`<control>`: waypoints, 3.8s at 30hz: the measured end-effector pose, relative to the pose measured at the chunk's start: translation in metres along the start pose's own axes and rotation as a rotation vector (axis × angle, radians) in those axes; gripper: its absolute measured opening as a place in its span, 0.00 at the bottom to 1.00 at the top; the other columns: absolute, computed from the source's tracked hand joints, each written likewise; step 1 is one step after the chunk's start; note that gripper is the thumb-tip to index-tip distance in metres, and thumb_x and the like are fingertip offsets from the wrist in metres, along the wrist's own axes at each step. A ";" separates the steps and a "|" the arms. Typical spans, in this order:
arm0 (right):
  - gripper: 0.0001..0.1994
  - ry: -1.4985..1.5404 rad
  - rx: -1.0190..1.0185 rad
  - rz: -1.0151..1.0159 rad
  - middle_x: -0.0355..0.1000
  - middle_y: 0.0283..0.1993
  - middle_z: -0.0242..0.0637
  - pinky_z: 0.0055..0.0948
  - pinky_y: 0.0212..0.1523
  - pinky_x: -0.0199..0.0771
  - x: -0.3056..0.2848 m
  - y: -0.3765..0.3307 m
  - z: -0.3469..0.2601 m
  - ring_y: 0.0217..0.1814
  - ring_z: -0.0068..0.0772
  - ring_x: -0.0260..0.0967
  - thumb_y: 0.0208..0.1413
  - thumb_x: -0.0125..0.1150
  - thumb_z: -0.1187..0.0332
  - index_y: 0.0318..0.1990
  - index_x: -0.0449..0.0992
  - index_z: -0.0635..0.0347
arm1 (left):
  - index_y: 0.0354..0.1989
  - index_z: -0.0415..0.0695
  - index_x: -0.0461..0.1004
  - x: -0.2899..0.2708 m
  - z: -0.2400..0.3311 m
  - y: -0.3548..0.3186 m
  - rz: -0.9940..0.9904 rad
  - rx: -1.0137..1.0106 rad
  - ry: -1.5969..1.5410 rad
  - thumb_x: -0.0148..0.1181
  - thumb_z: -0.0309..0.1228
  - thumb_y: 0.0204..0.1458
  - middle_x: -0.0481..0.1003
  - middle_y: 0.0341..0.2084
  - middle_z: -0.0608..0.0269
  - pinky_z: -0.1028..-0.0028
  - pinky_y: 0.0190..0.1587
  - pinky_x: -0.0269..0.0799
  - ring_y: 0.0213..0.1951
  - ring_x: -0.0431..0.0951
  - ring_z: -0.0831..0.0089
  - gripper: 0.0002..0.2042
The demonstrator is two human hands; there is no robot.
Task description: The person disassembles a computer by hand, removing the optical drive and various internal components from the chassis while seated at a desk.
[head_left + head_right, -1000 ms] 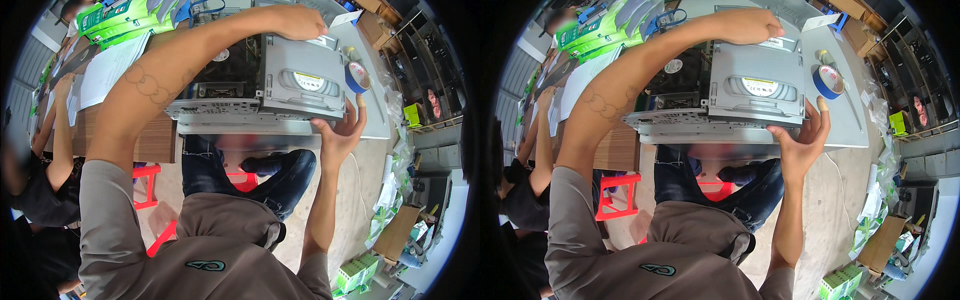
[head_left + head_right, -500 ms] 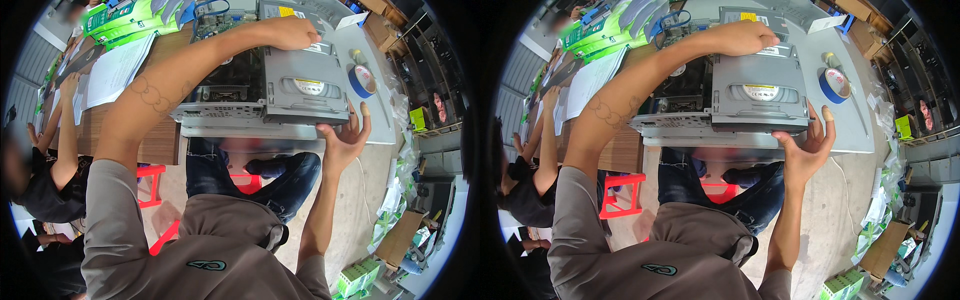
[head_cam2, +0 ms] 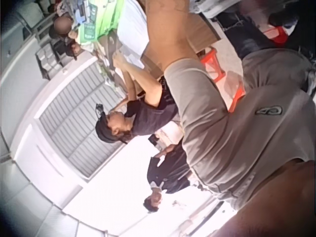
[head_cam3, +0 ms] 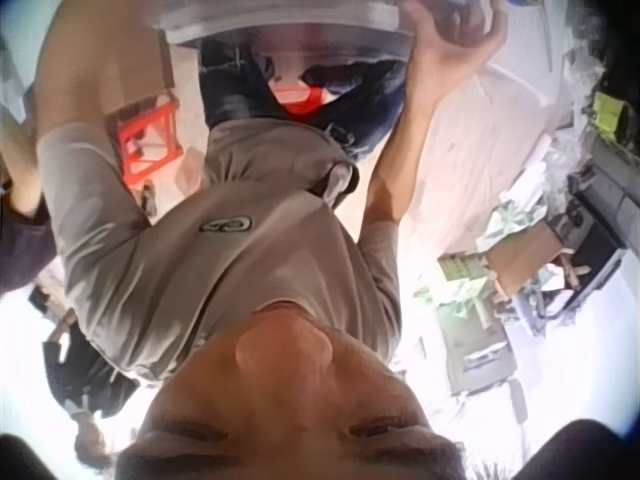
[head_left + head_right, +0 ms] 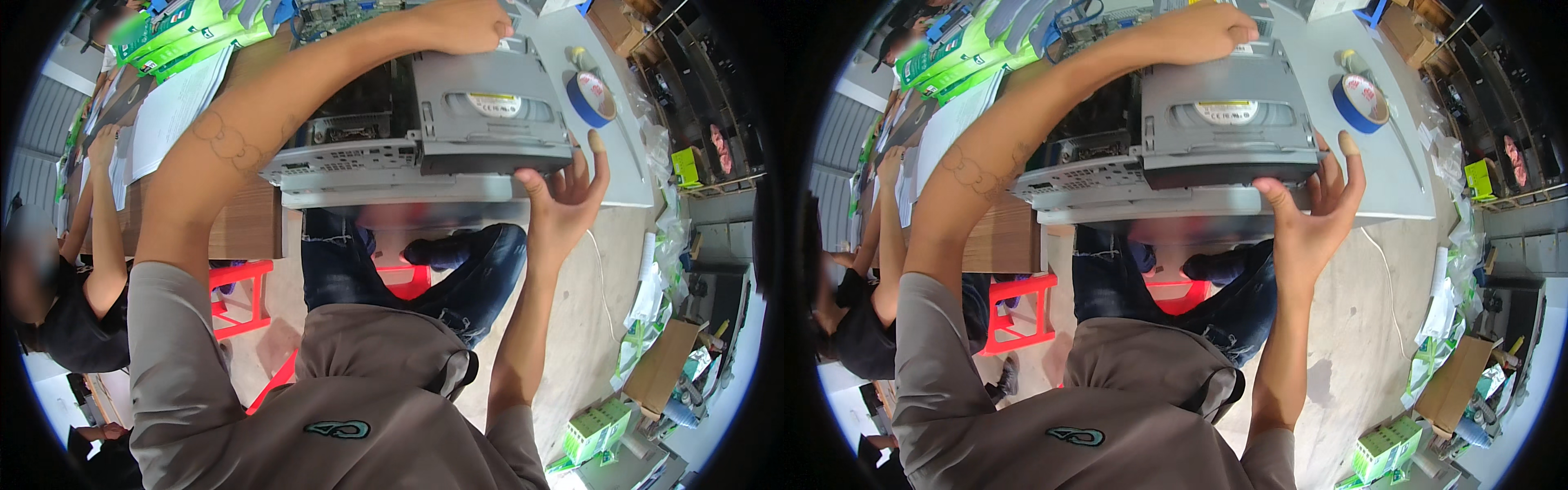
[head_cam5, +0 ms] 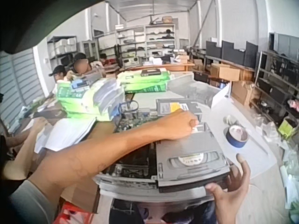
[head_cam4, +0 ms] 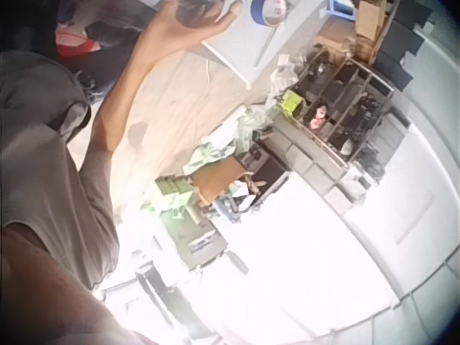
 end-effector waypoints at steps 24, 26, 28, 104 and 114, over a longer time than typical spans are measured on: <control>0.47 0.068 -0.049 0.105 0.69 0.57 0.54 0.34 0.57 0.69 0.009 -0.009 -0.001 0.55 0.38 0.68 0.37 0.77 0.83 0.67 0.55 0.62 | 0.34 0.32 0.77 0.016 0.007 0.028 -0.113 0.134 0.085 0.47 0.27 0.53 0.77 0.37 0.40 0.57 0.47 0.72 0.42 0.78 0.45 0.13; 0.46 0.081 -0.066 0.098 0.68 0.55 0.50 0.32 0.54 0.71 0.012 -0.008 -0.003 0.53 0.36 0.68 0.38 0.74 0.86 0.67 0.56 0.61 | 0.30 0.33 0.79 0.015 0.006 0.031 -0.062 0.399 0.291 0.50 0.26 0.50 0.78 0.35 0.42 0.57 0.44 0.75 0.41 0.79 0.48 0.12; 0.46 0.084 -0.084 0.134 0.69 0.54 0.49 0.32 0.52 0.72 0.012 -0.009 -0.004 0.53 0.36 0.69 0.38 0.73 0.87 0.67 0.56 0.61 | 0.29 0.34 0.80 0.012 0.010 0.035 -0.081 0.448 0.387 0.50 0.27 0.50 0.78 0.35 0.42 0.57 0.42 0.75 0.40 0.80 0.48 0.11; 0.41 0.067 -0.054 0.165 0.67 0.57 0.41 0.36 0.58 0.70 0.003 -0.012 0.008 0.58 0.37 0.67 0.40 0.76 0.81 0.64 0.60 0.63 | 0.53 0.43 0.73 0.000 0.042 0.003 -0.208 -0.299 -0.011 0.44 0.31 0.56 0.77 0.49 0.49 0.58 0.52 0.70 0.49 0.77 0.52 0.18; 0.45 0.072 0.003 0.193 0.63 0.62 0.38 0.40 0.64 0.62 0.000 -0.009 0.011 0.62 0.34 0.62 0.32 0.84 0.70 0.62 0.63 0.61 | 0.38 0.35 0.76 -0.008 0.021 0.014 -0.307 -0.296 -0.096 0.37 0.52 0.64 0.77 0.43 0.41 0.56 0.51 0.68 0.48 0.76 0.48 0.30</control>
Point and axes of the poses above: each hand's wrist, its own y-axis towards the middle knuckle, its own x-axis out of the palm, z = x × y, the point moved 1 cm from there along y, towards the middle knuckle
